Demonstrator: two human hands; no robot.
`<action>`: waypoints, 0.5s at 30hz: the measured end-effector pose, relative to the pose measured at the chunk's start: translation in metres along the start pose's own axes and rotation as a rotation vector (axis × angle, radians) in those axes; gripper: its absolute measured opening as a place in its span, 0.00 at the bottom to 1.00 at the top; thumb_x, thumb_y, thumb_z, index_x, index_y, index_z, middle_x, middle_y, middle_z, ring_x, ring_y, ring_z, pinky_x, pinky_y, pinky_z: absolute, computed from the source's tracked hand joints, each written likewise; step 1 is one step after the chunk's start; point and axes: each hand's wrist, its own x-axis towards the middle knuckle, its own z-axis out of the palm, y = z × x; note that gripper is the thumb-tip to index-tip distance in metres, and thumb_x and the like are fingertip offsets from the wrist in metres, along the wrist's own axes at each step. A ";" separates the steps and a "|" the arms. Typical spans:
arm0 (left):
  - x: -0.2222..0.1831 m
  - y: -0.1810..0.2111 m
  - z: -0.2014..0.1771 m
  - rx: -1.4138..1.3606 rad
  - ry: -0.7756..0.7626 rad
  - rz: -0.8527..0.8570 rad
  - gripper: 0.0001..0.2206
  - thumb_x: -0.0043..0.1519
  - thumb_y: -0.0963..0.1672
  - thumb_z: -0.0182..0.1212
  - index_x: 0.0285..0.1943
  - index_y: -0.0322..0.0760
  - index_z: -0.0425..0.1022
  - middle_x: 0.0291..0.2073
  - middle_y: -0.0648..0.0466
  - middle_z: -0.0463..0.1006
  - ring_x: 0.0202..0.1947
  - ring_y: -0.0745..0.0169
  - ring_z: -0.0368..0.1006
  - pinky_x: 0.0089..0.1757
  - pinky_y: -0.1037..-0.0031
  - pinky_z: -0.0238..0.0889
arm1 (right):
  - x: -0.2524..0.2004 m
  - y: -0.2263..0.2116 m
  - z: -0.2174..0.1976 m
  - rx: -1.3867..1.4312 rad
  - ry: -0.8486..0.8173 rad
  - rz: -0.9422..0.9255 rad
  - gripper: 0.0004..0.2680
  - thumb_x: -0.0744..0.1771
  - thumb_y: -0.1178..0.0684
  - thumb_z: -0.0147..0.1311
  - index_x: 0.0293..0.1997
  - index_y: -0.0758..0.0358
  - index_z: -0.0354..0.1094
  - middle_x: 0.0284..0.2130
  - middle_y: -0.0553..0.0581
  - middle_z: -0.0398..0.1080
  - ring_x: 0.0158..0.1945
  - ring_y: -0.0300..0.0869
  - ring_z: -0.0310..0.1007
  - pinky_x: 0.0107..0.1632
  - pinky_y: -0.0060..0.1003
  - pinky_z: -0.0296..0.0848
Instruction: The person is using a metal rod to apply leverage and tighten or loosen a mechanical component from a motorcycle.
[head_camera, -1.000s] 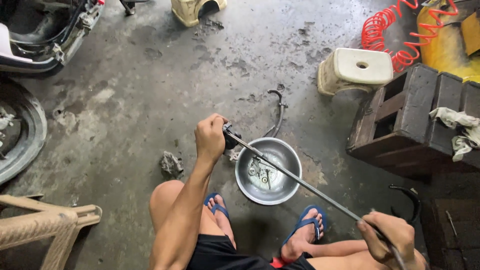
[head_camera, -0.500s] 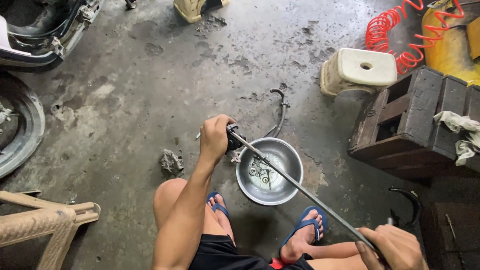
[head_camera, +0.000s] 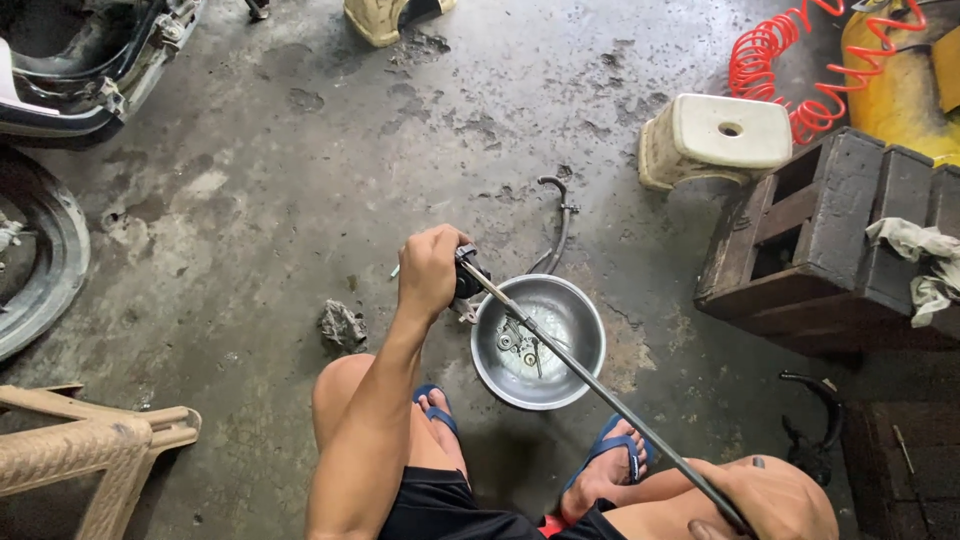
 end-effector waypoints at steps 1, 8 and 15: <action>0.000 0.000 0.000 -0.013 -0.008 0.001 0.18 0.57 0.49 0.44 0.25 0.42 0.82 0.25 0.58 0.82 0.32 0.61 0.74 0.37 0.67 0.62 | 0.007 -0.002 -0.009 0.042 -0.177 -0.050 0.18 0.62 0.33 0.42 0.46 0.28 0.84 0.33 0.32 0.89 0.20 0.46 0.72 0.30 0.38 0.69; 0.010 -0.010 0.006 0.030 -0.002 0.027 0.18 0.56 0.49 0.44 0.26 0.42 0.82 0.25 0.57 0.82 0.32 0.59 0.74 0.37 0.66 0.62 | -0.019 0.044 0.036 -0.086 0.036 0.025 0.13 0.66 0.42 0.44 0.48 0.39 0.78 0.24 0.49 0.81 0.23 0.46 0.74 0.32 0.43 0.67; 0.013 -0.021 0.012 0.034 0.025 0.052 0.17 0.56 0.48 0.46 0.31 0.44 0.84 0.30 0.53 0.84 0.37 0.49 0.76 0.42 0.62 0.64 | -0.031 0.087 0.057 -0.079 -0.032 -0.027 0.12 0.66 0.43 0.49 0.51 0.41 0.75 0.35 0.45 0.83 0.31 0.40 0.83 0.38 0.41 0.77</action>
